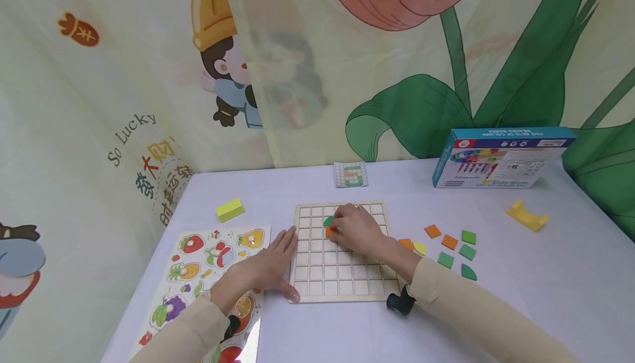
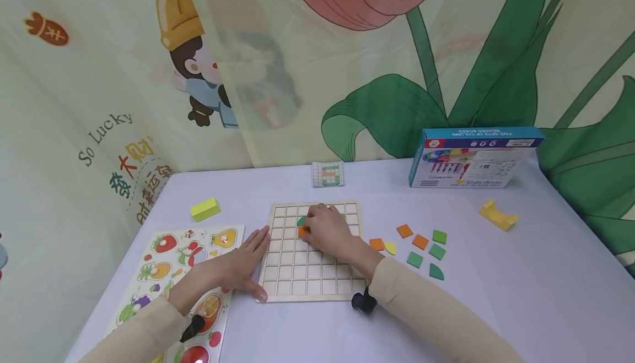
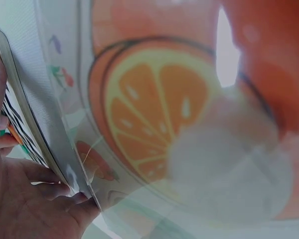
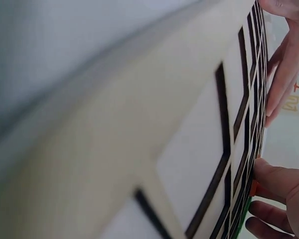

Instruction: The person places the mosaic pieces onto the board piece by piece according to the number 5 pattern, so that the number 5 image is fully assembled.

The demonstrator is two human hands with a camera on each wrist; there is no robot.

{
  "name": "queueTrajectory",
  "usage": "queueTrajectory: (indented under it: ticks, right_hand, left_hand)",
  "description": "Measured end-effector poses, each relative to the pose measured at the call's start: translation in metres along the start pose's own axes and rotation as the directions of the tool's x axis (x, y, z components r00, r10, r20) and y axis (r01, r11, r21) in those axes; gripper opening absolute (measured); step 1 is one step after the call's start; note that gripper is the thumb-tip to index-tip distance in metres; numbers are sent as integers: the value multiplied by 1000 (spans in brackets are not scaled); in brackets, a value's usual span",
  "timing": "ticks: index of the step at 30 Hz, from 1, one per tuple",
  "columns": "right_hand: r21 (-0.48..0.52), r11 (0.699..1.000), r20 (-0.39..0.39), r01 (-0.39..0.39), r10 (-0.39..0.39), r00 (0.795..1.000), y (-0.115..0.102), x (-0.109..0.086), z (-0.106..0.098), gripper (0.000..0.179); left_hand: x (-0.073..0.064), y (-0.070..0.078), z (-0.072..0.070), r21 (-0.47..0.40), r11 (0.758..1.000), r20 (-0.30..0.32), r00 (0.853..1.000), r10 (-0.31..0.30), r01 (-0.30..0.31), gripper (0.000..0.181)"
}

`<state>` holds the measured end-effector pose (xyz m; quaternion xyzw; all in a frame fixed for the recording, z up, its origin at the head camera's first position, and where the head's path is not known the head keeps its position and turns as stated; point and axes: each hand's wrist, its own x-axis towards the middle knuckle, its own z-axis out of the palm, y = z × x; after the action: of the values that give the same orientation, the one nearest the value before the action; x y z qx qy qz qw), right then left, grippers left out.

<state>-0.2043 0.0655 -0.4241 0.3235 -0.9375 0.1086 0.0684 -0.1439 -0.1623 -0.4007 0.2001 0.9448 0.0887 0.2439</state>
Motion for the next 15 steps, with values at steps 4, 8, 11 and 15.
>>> queueTrajectory:
  ticks: [4, 8, 11, 15]
  right_hand:
    - [6, 1000, -12, 1, -1, 1000, 0, -2, 0, 18]
    - [-2, 1000, -26, 7, -7, 1000, -1, -4, 1, 17]
    - [-15, 1000, -44, 20, -20, 999, -2, -4, 3, 17]
    - [-40, 999, -71, 30, -33, 997, -2, -3, 5, 17]
  left_hand:
    - [0, 1, 0, 2, 1000, 0, 1000, 2, -2, 126]
    - [-1, 2, 0, 2, 1000, 2, 1000, -1, 1, 126]
    - [-1, 2, 1, 2, 1000, 1, 1000, -3, 3, 126]
    - [0, 1, 1, 4, 1000, -3, 1000, 1, -1, 126]
